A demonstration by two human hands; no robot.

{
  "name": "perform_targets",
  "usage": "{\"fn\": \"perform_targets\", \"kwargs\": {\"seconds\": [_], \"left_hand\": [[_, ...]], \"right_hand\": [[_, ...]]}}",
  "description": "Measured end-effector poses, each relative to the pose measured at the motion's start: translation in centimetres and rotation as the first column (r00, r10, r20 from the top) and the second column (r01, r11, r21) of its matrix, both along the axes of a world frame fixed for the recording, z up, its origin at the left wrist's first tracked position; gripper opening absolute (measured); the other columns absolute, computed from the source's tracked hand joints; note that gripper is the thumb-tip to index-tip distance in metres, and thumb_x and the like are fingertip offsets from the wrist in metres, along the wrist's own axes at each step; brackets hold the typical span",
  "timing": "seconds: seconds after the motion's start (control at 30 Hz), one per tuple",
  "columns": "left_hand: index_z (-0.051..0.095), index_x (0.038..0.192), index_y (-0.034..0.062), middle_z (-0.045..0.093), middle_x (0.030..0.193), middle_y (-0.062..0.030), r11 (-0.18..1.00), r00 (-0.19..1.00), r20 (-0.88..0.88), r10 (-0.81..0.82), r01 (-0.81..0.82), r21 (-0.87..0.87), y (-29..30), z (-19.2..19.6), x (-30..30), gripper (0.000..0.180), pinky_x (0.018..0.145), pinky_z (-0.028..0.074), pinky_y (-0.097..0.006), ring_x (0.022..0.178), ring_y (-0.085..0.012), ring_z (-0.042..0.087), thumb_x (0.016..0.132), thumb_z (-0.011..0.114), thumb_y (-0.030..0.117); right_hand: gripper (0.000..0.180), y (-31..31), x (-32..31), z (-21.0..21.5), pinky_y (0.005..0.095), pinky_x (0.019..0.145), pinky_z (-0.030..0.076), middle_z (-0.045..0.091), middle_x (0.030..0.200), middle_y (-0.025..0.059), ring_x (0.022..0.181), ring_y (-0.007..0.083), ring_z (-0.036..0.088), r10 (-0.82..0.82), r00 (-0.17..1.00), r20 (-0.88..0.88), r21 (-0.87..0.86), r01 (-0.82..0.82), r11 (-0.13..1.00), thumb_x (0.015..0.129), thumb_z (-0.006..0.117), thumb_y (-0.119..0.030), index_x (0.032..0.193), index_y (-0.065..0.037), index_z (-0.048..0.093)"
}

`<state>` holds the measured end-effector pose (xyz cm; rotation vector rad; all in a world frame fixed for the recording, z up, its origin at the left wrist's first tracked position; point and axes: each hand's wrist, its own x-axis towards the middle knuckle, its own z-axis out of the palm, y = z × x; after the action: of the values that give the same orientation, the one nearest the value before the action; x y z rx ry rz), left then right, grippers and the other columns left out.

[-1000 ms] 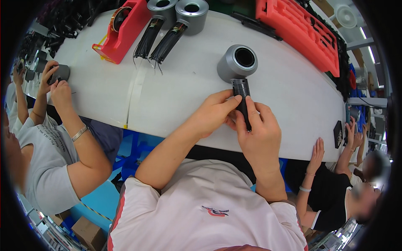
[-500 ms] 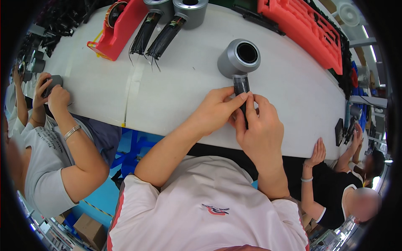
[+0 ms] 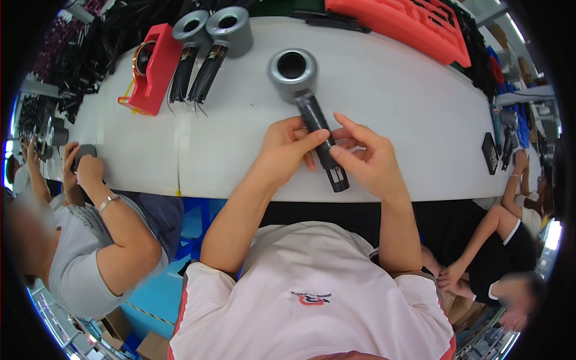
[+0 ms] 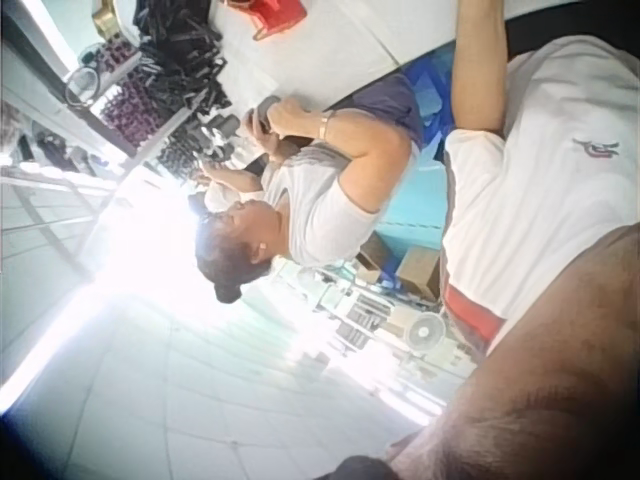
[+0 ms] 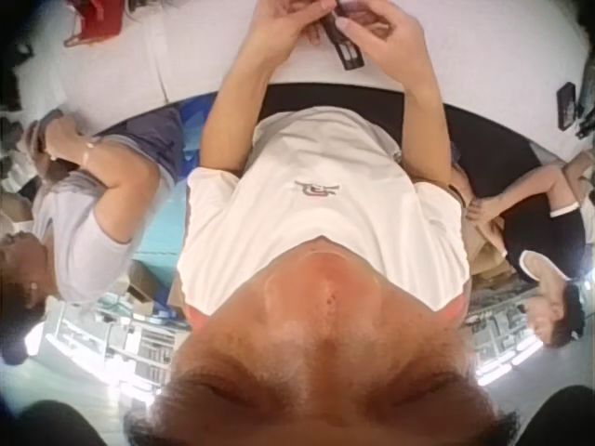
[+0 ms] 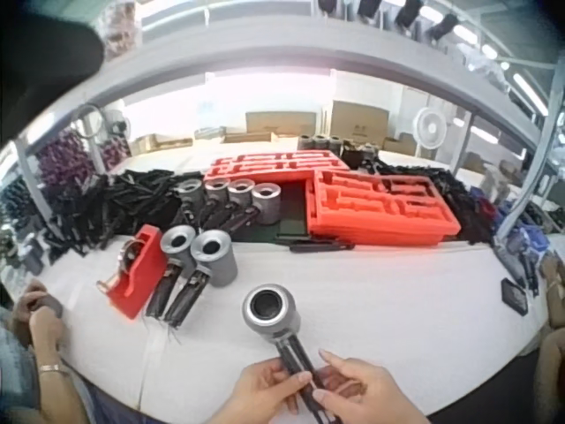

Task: Assembling the handle and internal components of hair dryers on a manufacturing production line.

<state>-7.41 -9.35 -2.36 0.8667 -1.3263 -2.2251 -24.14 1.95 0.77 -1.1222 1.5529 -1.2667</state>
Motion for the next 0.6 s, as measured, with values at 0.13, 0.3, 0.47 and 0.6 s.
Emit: {"fn": "perform_targets", "kwargs": {"seconds": [0.13, 0.3, 0.47, 0.6], "left_hand": [[0.052, 0.138, -0.0080, 0.073, 0.110, -0.0235, 0.981, 0.937, -0.299, 0.182, -0.196, -0.017, 0.5, 0.4, 1.2, 0.042, 0.051, 0.050, -0.023, 0.083, -0.0195, 0.073, 0.101, 0.065, 0.010], [0.042, 0.149, -0.0045, 0.066, 0.125, -0.0314, 0.960, 0.797, -0.597, 0.094, -0.231, -0.158, 0.0, 0.0, 2.3, 0.054, 0.048, 0.053, -0.024, 0.110, -0.0392, 0.072, 0.103, 0.064, 0.016], [0.042, 0.149, -0.0036, 0.064, 0.123, -0.0333, 0.952, 0.758, -0.647, 0.077, -0.249, -0.178, 0.2, 0.5, 2.4, 0.061, 0.047, 0.054, -0.023, 0.106, -0.0400, 0.073, 0.101, 0.069, 0.022], [0.043, 0.148, -0.0041, 0.064, 0.123, -0.0344, 0.961, 0.746, -0.665, 0.037, -0.208, -0.180, 0.0, 0.5, 2.5, 0.061, 0.048, 0.055, -0.023, 0.104, -0.0391, 0.073, 0.100, 0.071, 0.019]], "right_hand": [[0.056, 0.9, 1.9, 0.8, 0.0285, 0.077, 0.059, 0.072, 0.110, 0.0106, 0.094, 0.0166, 0.070, -0.069, 0.989, -0.128, -0.148, 0.049, 0.988, 0.081, 0.086, -0.005, 0.133, 0.003, 0.066], [0.055, 0.5, 3.8, 2.0, 0.0325, 0.082, 0.061, 0.074, 0.105, 0.0139, 0.092, 0.0214, 0.074, -0.159, 0.946, -0.284, -0.385, 0.040, 0.922, 0.078, 0.088, -0.004, 0.127, 0.005, 0.066], [0.056, 0.2, 4.4, 2.9, 0.0331, 0.080, 0.060, 0.073, 0.102, 0.0167, 0.089, 0.0247, 0.074, -0.211, 0.918, -0.335, -0.454, 0.039, 0.890, 0.078, 0.087, -0.004, 0.128, 0.006, 0.065], [0.050, 0.0, 4.3, 1.9, 0.0334, 0.069, 0.055, 0.069, 0.094, 0.0147, 0.080, 0.0279, 0.068, -0.242, 0.913, -0.329, -0.564, 0.015, 0.826, 0.078, 0.085, -0.009, 0.122, 0.005, 0.066]]}}
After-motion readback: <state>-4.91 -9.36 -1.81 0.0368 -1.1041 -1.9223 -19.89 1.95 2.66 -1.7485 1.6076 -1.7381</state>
